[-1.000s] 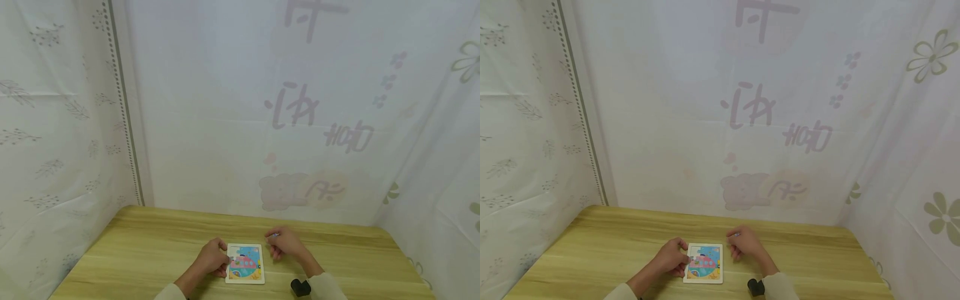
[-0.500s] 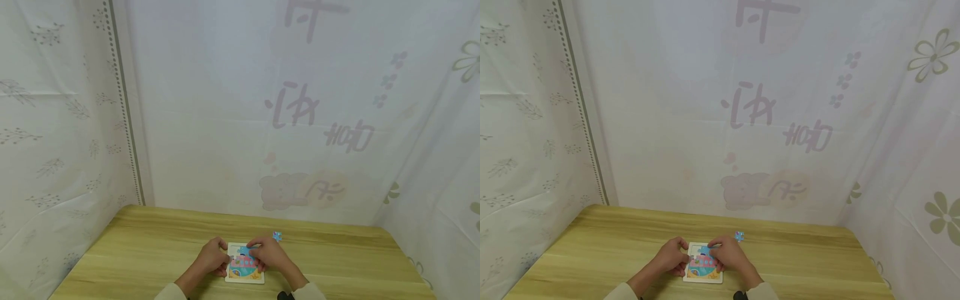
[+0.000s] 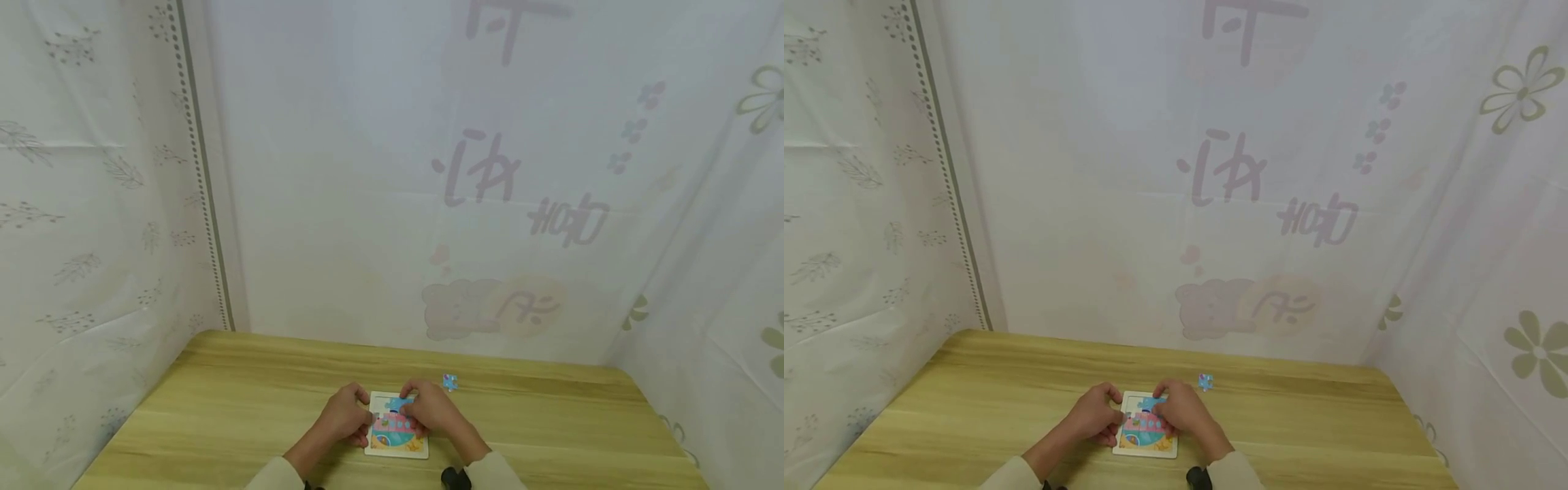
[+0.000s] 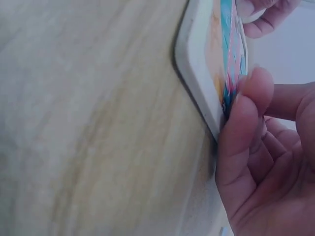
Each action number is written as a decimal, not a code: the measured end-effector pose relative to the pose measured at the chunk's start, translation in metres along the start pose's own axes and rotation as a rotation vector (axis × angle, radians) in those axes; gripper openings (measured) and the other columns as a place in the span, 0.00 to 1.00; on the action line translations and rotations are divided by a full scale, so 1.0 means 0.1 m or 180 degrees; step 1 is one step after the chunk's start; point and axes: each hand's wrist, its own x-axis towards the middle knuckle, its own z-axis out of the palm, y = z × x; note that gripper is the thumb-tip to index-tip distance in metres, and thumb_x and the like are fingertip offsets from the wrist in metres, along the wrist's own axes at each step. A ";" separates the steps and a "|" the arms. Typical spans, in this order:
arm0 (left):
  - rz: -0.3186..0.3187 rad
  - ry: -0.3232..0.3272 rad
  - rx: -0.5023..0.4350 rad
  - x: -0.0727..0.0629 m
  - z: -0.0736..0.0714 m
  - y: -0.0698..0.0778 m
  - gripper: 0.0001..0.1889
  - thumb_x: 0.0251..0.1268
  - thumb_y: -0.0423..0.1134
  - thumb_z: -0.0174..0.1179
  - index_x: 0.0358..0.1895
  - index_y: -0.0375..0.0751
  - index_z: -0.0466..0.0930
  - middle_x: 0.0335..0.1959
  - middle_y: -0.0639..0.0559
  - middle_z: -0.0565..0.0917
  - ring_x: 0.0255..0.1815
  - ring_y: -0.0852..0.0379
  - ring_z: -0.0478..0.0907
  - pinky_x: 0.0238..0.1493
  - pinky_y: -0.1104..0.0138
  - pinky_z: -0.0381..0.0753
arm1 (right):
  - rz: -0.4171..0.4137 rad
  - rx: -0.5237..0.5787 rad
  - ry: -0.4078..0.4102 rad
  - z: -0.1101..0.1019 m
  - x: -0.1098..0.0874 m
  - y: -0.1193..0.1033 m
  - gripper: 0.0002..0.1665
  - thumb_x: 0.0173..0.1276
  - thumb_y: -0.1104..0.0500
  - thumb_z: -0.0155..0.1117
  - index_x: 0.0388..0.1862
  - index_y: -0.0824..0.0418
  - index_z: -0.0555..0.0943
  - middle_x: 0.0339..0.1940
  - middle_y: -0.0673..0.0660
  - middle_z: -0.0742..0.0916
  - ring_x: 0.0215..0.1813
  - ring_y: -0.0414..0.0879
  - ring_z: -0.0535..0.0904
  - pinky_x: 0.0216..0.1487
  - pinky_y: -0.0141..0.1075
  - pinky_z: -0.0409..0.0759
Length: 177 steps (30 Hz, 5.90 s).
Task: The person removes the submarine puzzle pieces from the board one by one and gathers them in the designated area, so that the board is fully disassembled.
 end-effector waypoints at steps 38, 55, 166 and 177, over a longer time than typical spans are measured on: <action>0.0018 -0.0021 0.0046 -0.01 -0.01 -0.01 0.14 0.55 0.25 0.63 0.44 0.31 0.71 0.17 0.44 0.79 0.10 0.59 0.77 0.16 0.67 0.82 | -0.0108 -0.0076 -0.0104 -0.02 0.01 -0.01 0.08 0.67 0.61 0.62 0.41 0.62 0.74 0.10 0.48 0.75 0.08 0.37 0.67 0.10 0.25 0.67; 0.0070 0.0007 0.0036 0.02 0.00 -0.04 0.14 0.54 0.25 0.63 0.43 0.31 0.71 0.15 0.45 0.78 0.09 0.61 0.76 0.14 0.66 0.82 | 0.0231 0.0680 0.0175 -0.89 -0.16 0.16 0.13 0.73 0.59 0.56 0.47 0.69 0.70 0.28 0.65 0.86 0.13 0.40 0.73 0.17 0.33 0.77; 0.0052 -0.0046 -0.0058 0.03 0.00 -0.06 0.12 0.55 0.25 0.62 0.42 0.31 0.71 0.14 0.46 0.78 0.09 0.61 0.76 0.14 0.67 0.81 | 0.0040 0.0037 -0.0007 -0.06 -0.18 0.05 0.17 0.67 0.66 0.61 0.52 0.65 0.68 0.11 0.54 0.79 0.07 0.39 0.73 0.11 0.35 0.79; 0.0060 -0.0043 -0.0078 0.05 0.00 -0.06 0.12 0.54 0.26 0.62 0.42 0.32 0.71 0.14 0.47 0.78 0.08 0.61 0.76 0.14 0.67 0.81 | 0.0098 -0.0006 0.0100 -0.03 -0.18 0.09 0.19 0.71 0.55 0.61 0.51 0.61 0.66 0.08 0.51 0.76 0.06 0.39 0.70 0.09 0.32 0.74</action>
